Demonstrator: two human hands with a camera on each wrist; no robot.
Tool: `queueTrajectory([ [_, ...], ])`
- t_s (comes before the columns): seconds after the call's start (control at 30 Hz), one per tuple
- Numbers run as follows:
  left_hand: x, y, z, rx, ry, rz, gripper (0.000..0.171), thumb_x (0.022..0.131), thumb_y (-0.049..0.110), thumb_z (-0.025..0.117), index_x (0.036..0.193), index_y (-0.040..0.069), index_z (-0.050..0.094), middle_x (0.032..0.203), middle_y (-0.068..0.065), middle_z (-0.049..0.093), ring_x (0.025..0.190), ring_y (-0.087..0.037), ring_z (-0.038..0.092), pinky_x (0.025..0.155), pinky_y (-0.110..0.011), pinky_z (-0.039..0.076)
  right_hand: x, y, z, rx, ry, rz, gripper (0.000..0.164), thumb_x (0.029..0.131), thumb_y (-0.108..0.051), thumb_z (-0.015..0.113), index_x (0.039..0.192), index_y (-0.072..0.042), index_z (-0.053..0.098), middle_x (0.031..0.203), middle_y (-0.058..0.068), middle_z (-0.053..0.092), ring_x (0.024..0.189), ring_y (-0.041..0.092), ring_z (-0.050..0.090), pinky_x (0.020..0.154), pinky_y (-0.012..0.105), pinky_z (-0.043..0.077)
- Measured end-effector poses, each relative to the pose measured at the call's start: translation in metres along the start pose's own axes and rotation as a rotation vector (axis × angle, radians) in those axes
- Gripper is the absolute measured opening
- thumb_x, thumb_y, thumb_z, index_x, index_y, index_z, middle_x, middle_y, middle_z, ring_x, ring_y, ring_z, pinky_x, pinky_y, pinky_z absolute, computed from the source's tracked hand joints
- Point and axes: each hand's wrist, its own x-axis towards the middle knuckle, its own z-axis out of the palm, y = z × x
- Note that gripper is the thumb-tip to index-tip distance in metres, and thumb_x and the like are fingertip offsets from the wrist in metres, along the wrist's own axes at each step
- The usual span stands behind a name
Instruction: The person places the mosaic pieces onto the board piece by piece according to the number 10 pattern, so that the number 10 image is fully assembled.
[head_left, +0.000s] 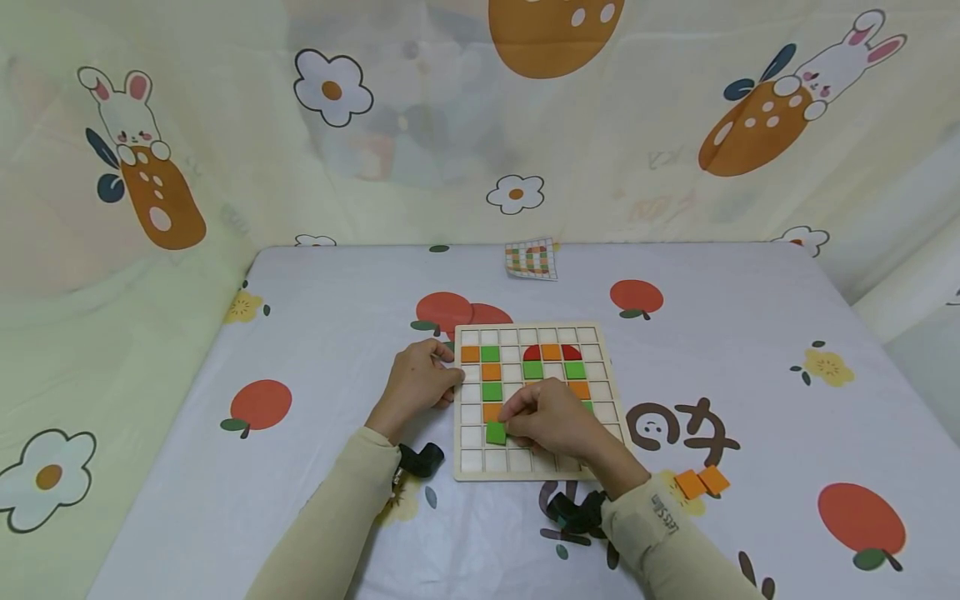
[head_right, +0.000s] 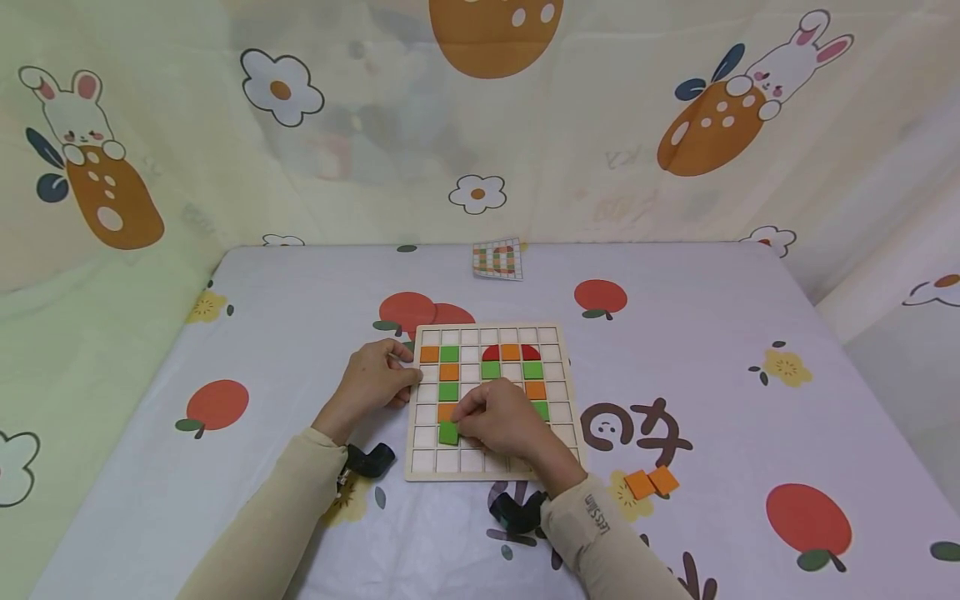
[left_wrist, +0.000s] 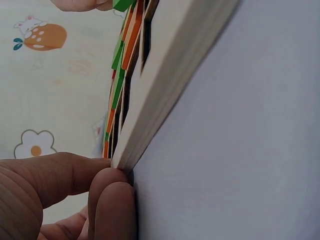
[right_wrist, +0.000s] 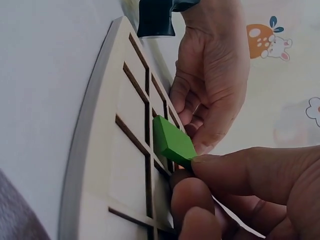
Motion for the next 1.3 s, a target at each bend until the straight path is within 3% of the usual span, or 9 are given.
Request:
queueTrajectory([
  [0.4, 0.000, -0.001, 0.000, 0.004, -0.002, 0.011, 0.023, 0.090, 0.012, 0.077, 0.108, 0.003, 0.065, 0.074, -0.007, 0.067, 0.053, -0.014, 0.065, 0.051, -0.024, 0.056, -0.005, 0.003, -0.001, 0.030, 0.014, -0.029, 0.008, 0.092, -0.004, 0.070, 0.095, -0.005, 0.078, 0.073, 0.008, 0.067, 0.062, 0.018, 0.058, 0.055, 0.026, 0.049],
  [0.57, 0.000, -0.001, -0.001, 0.004, 0.005, 0.002, 0.024, 0.090, 0.013, 0.077, 0.108, 0.004, 0.065, 0.077, -0.008, 0.066, 0.054, -0.015, 0.066, 0.052, -0.024, 0.057, -0.011, 0.004, -0.004, -0.034, 0.043, -0.053, 0.011, 0.092, -0.007, 0.070, 0.095, -0.008, 0.081, 0.082, 0.003, 0.072, 0.066, 0.017, 0.056, 0.055, 0.024, 0.045],
  [0.8, 0.002, -0.001, 0.000, 0.005, 0.001, -0.009, 0.024, 0.091, 0.013, 0.077, 0.109, 0.004, 0.065, 0.079, -0.009, 0.065, 0.055, -0.016, 0.067, 0.052, -0.025, 0.058, -0.014, 0.003, -0.001, -0.085, 0.011, -0.007, 0.014, 0.094, -0.007, 0.068, 0.097, -0.009, 0.081, 0.074, 0.005, 0.068, 0.050, 0.014, 0.049, 0.047, 0.022, 0.039],
  [0.93, 0.002, -0.001, 0.000, 0.005, -0.006, -0.008, 0.024, 0.091, 0.013, 0.077, 0.109, 0.004, 0.065, 0.079, -0.009, 0.065, 0.055, -0.016, 0.067, 0.052, -0.025, 0.058, -0.021, 0.004, -0.007, -0.106, 0.075, -0.014, 0.013, 0.094, -0.009, 0.069, 0.100, -0.009, 0.081, 0.076, 0.004, 0.067, 0.058, 0.016, 0.055, 0.049, 0.025, 0.044],
  [1.1, 0.001, -0.001, -0.001, 0.009, 0.000, -0.006, 0.024, 0.091, 0.013, 0.077, 0.109, 0.004, 0.065, 0.079, -0.009, 0.066, 0.055, -0.016, 0.066, 0.052, -0.024, 0.057, -0.044, 0.010, -0.029, -0.106, 0.172, -0.018, 0.015, 0.094, -0.015, 0.074, 0.106, -0.007, 0.080, 0.087, 0.005, 0.070, 0.071, 0.022, 0.059, 0.054, 0.027, 0.050],
  [1.3, 0.000, -0.001, -0.001, 0.015, -0.004, 0.001, 0.023, 0.091, 0.013, 0.077, 0.108, 0.004, 0.064, 0.078, -0.009, 0.065, 0.054, -0.016, 0.065, 0.051, -0.024, 0.056, -0.085, 0.046, -0.064, -0.216, 0.383, 0.060, 0.016, 0.095, -0.014, 0.074, 0.106, -0.003, 0.078, 0.084, 0.005, 0.070, 0.070, 0.020, 0.058, 0.053, 0.026, 0.049],
])
